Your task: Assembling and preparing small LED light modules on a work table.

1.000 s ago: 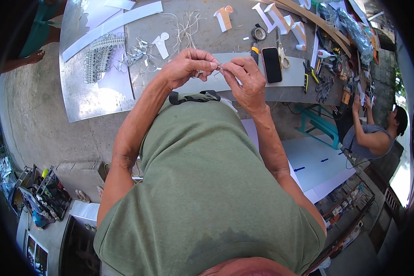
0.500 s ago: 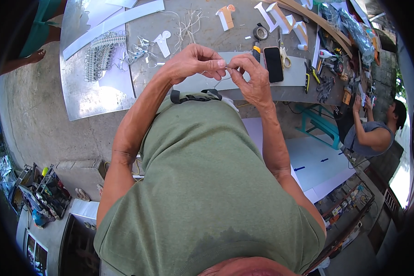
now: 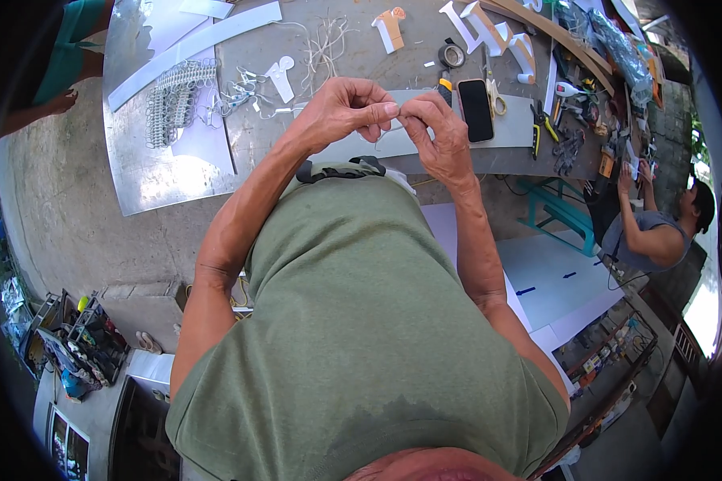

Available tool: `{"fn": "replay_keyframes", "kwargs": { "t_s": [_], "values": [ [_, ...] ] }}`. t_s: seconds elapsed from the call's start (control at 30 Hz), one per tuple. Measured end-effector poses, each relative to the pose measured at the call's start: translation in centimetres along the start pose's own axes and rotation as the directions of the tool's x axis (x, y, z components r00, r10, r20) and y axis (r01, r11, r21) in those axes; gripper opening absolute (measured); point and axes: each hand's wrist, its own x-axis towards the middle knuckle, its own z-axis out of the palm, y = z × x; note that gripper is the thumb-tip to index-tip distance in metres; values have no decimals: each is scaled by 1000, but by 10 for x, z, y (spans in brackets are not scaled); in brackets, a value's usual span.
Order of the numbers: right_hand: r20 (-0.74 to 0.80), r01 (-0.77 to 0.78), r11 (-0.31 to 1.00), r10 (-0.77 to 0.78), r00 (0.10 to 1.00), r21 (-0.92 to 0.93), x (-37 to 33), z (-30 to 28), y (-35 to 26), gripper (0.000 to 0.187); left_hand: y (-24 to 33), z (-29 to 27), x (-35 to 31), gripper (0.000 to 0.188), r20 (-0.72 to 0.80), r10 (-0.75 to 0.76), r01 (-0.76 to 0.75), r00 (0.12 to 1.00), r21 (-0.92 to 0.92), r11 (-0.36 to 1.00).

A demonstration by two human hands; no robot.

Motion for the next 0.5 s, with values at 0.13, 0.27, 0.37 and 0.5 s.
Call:
{"fn": "replay_keyframes", "kwargs": {
  "t_s": [0.13,0.27,0.37,0.5],
  "values": [
    [5,-12,1000,12,1000,1,-2,-1,2,13,-4,-4,3,26,57,-27,27,998,-1,1000],
    [20,7,1000,-7,1000,-1,-4,3,5,12,-8,0,5,20,-48,-54,48,997,-123,991],
    [17,3,1000,-3,1000,12,-6,5,6,10,-8,5,3,16,-64,-45,39,997,-90,995],
    [57,-210,970,205,977,119,-11,6,8,7,-13,2,5,17,-11,-17,16,1000,-105,994]
  ]
}}
